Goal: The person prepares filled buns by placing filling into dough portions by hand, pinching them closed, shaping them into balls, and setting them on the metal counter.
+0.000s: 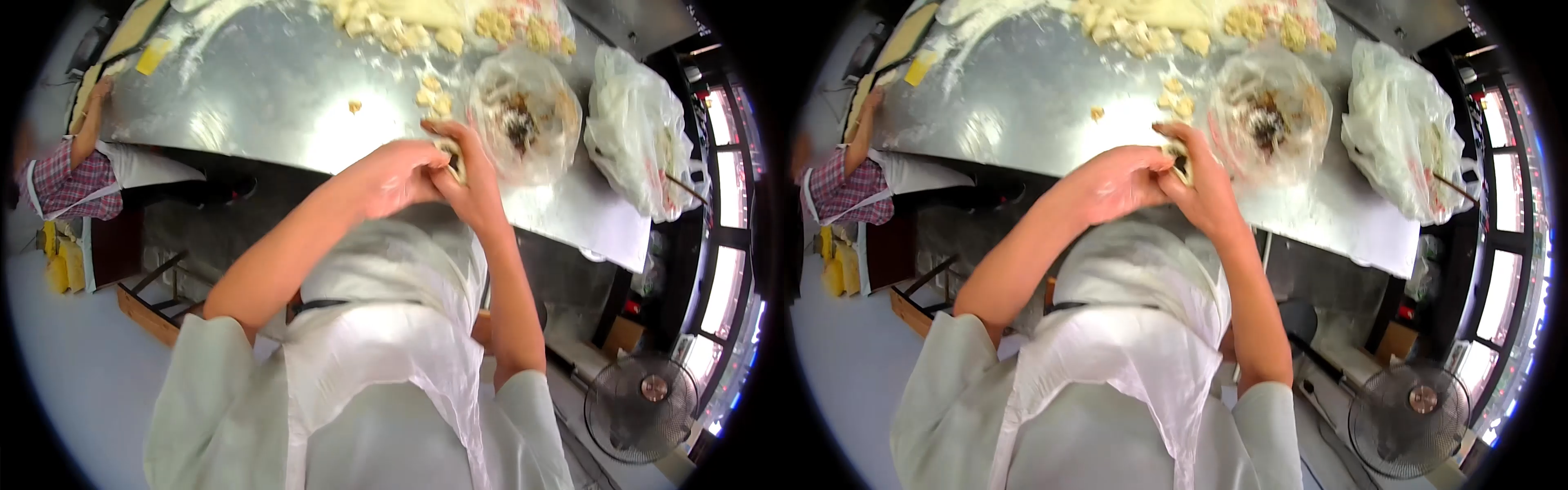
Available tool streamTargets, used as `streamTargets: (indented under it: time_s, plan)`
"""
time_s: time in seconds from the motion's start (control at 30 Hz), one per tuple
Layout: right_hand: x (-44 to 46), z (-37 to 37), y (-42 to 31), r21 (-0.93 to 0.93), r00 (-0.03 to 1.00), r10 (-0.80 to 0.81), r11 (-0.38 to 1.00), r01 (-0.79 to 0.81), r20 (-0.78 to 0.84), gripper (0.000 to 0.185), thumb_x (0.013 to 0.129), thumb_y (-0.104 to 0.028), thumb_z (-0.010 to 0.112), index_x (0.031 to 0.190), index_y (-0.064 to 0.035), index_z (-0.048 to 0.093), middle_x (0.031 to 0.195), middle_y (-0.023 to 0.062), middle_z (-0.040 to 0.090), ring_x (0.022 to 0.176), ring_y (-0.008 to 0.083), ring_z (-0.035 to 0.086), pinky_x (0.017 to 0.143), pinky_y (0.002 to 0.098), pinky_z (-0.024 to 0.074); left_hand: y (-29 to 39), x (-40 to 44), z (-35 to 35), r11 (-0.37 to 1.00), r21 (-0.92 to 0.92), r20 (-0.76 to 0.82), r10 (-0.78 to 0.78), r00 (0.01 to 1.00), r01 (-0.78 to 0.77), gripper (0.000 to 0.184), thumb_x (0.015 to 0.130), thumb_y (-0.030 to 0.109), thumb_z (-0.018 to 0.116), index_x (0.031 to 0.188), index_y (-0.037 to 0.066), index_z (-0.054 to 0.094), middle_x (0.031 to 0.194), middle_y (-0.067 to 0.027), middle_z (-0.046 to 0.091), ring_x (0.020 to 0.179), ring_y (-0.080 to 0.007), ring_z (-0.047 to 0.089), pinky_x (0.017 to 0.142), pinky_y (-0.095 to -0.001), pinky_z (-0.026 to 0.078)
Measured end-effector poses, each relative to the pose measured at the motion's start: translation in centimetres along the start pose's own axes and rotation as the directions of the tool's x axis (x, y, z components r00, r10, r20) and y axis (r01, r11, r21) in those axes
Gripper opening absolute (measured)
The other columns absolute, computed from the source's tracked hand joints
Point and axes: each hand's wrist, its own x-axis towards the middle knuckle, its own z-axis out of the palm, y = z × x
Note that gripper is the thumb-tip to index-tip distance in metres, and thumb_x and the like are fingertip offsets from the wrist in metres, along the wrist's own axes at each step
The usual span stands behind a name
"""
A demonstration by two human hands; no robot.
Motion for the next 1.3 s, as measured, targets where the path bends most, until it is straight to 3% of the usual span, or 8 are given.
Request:
streamTargets:
  time_s: [0.13,0.23,0.33,0.5,0.77,0.9,1.17,1.3]
  plan:
    - [0.2,0.6,-1.1,0.477,0.986,0.101,0.865,-0.154,0.136,0.073,0.095,-0.009,0.069,0.158,-0.0021,0.033,0.144,0.0174,0.062,0.134,0.0299,0.059,0.111,0.0365,0.0448,1.2,-2.2,-0.2,0.976,-0.208,0.037,-0.062,0.997,0.069,0.027,0.112,0.021,0.049,0.129,0.000,0.054,0.109,-0.0115,0.066,0.100,-0.0239,0.068,0.107,-0.0509,0.054]
    - [0.5,1.4,-0.4,0.165,0.990,0.071,0.982,-0.090,0.120,0.089,0.091,-0.024,0.082,0.161,-0.0038,0.031,0.148,0.0176,0.059,0.134,0.0303,0.059,0.111,0.0379,0.0459,-0.3,-0.7,-4.2,0.943,-0.318,0.205,-0.029,0.978,0.095,0.033,0.113,0.023,0.047,0.135,-0.002,0.052,0.126,-0.0187,0.066,0.112,-0.0268,0.068,0.109,-0.0469,0.053]
    - [0.2,0.6,-0.5,0.055,0.999,0.031,0.998,-0.032,0.028,0.105,0.080,-0.049,0.087,0.158,-0.0021,0.037,0.147,0.0177,0.060,0.141,0.0293,0.052,0.115,0.0407,0.0424,-0.9,-1.0,-2.5,0.959,-0.276,-0.083,0.035,0.996,-0.057,0.035,0.113,0.024,0.049,0.136,-0.002,0.051,0.124,-0.0180,0.067,0.106,-0.0247,0.069,0.105,-0.0428,0.055]
    - [0.6,1.9,-0.6,-0.173,0.994,0.107,0.980,-0.099,0.039,0.054,0.087,-0.030,0.081,0.130,-0.0032,0.062,0.116,0.0197,0.072,0.111,0.0391,0.067,0.093,0.0442,0.0537,-1.1,0.1,-1.9,0.988,-0.029,-0.166,0.145,0.975,-0.152,0.019,0.105,0.011,0.057,0.116,-0.004,0.062,0.109,-0.0134,0.070,0.095,-0.0230,0.071,0.094,-0.0404,0.059]
    - [2.4,2.5,-0.6,-0.191,0.994,-0.086,0.977,0.096,0.061,0.051,0.085,-0.017,0.074,0.134,-0.0058,0.063,0.116,0.0173,0.072,0.109,0.0378,0.067,0.093,0.0447,0.0536,2.5,-2.3,-2.5,0.997,0.008,0.071,0.070,0.995,-0.070,0.019,0.102,0.018,0.063,0.109,0.000,0.066,0.098,-0.0073,0.068,0.091,-0.0185,0.070,0.091,-0.0412,0.059]
    - [2.4,4.5,-1.0,-0.084,0.990,-0.136,0.988,0.132,-0.041,0.042,0.093,-0.019,0.072,0.133,-0.0062,0.065,0.111,0.0165,0.073,0.104,0.0331,0.069,0.092,0.0418,0.0538,3.9,-4.1,-0.6,0.937,0.345,-0.113,0.090,0.990,-0.046,0.032,0.107,0.034,0.058,0.115,0.004,0.067,0.103,-0.0067,0.070,0.097,-0.0186,0.070,0.098,-0.0383,0.055]
    - [4.7,5.6,-3.4,-0.002,0.963,-0.047,0.999,0.049,-0.263,0.023,0.105,-0.022,0.063,0.112,-0.0016,0.073,0.093,0.0130,0.073,0.089,0.0213,0.069,0.088,0.0322,0.0529,1.8,-4.4,-0.6,0.938,0.107,-0.060,0.337,0.940,-0.329,0.039,0.113,0.036,0.046,0.132,0.004,0.058,0.122,-0.0067,0.066,0.112,-0.0199,0.065,0.101,-0.0390,0.052]
    - [5.5,4.7,-4.1,0.072,0.998,0.045,0.997,-0.041,-0.046,0.043,0.107,-0.030,0.059,0.140,-0.0023,0.059,0.130,0.0139,0.071,0.115,0.0177,0.064,0.104,0.0312,0.0470,1.1,-3.4,-1.0,0.869,0.194,-0.134,0.483,0.865,-0.455,0.042,0.114,0.035,0.044,0.132,0.000,0.057,0.125,-0.0111,0.066,0.105,-0.0211,0.068,0.099,-0.0383,0.054]
